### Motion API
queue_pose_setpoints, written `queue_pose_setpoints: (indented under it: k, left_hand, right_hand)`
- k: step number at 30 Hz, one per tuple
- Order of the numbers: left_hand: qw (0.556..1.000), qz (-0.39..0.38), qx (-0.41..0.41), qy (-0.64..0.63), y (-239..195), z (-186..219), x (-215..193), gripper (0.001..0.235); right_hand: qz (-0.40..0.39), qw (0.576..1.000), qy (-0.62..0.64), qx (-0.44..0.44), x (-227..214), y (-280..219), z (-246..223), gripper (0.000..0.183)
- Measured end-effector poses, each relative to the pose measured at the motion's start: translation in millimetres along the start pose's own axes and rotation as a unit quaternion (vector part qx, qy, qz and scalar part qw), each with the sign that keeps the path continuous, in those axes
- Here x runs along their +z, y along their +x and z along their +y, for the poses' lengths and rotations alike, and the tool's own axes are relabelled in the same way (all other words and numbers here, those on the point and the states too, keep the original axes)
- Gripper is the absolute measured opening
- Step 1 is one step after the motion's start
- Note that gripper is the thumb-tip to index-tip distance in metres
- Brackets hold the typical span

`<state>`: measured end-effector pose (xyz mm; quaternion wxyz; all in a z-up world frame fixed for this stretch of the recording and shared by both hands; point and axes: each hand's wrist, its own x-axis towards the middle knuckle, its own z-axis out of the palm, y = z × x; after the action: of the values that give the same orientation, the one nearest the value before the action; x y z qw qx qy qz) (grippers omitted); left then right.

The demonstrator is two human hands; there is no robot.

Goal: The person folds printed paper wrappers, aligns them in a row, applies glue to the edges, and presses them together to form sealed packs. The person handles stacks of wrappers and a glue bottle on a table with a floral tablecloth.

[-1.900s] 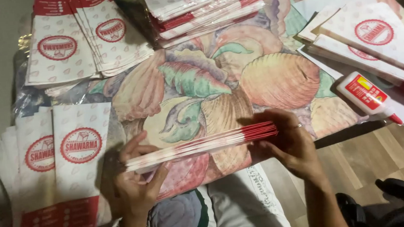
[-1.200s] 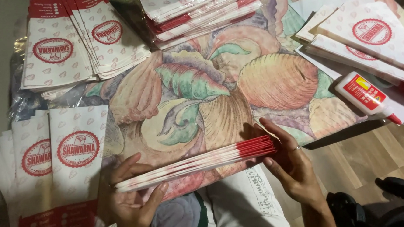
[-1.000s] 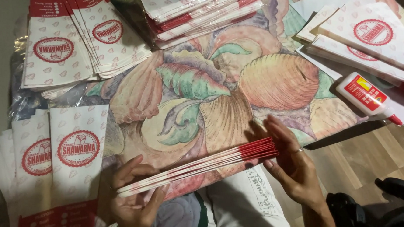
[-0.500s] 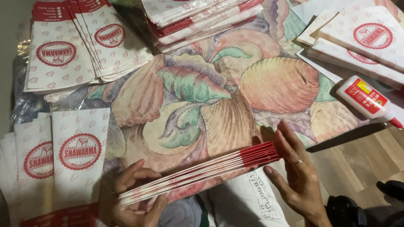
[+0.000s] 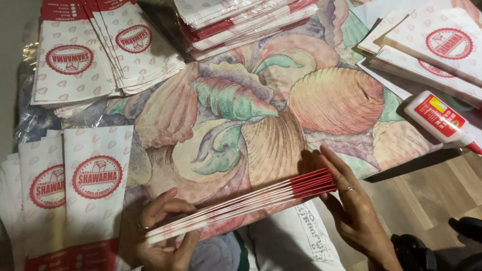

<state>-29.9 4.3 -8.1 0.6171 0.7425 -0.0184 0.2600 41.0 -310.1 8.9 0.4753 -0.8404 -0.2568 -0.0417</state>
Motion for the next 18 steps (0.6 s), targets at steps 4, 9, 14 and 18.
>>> queue_pose_setpoints:
  k: [4,9,14,18]
  left_hand:
    - [1.0,0.005,0.005,-0.011,-1,-3,1,0.059]
    - [0.999,-0.002,-0.003,-0.037,-8,-5,-6,0.058]
    - [0.995,0.07,-0.072,-0.018,-22,14,-7,0.068]
    - [0.99,-0.078,-0.105,-0.057,-15,37,-36,0.098]
  right_hand:
    - [0.021,0.999,-0.028,0.005,5,-1,6,0.042]
    - [0.069,0.985,0.154,-0.042,2,-3,9,0.016]
    - [0.073,0.972,0.222,-0.025,-15,-22,6,0.023]
    - [0.066,0.988,0.076,0.113,-62,-35,-45,0.067]
